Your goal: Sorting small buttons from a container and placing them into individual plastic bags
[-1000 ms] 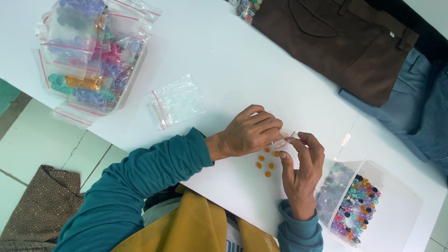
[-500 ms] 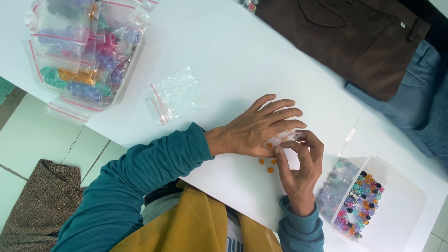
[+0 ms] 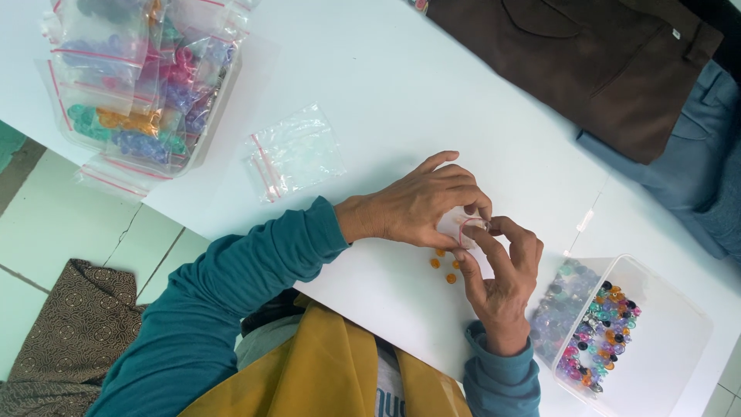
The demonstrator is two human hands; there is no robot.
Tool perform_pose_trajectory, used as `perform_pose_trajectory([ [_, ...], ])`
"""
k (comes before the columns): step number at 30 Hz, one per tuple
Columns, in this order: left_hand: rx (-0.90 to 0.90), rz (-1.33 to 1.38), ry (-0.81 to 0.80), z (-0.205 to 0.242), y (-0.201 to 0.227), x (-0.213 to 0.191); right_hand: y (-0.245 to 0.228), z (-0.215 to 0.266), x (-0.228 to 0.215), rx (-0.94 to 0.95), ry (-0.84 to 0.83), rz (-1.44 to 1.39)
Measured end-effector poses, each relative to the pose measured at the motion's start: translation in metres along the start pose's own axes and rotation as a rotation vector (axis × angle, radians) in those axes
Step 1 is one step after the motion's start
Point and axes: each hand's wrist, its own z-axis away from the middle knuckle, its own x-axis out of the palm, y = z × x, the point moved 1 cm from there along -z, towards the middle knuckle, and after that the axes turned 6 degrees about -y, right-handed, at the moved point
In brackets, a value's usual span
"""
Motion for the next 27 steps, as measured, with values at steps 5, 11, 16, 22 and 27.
perform_pose_trajectory([
  [5,-0.027,-0.017,0.025,-0.001,0.006,-0.013,0.002,0.001,-0.006,0.081,0.057,-0.1],
  [11,-0.066,-0.015,0.075,0.0,-0.004,-0.025,0.02,-0.002,0.002,0.273,0.057,-0.088],
  [16,-0.072,-0.038,0.057,0.0,-0.009,-0.024,0.035,-0.006,0.016,0.391,-0.044,-0.071],
  [22,-0.085,-0.053,0.059,0.001,-0.009,-0.023,0.046,-0.01,0.032,0.305,-0.083,-0.002],
  [27,-0.083,-0.05,0.032,0.0,-0.006,-0.025,0.051,-0.005,0.034,0.311,-0.052,-0.039],
])
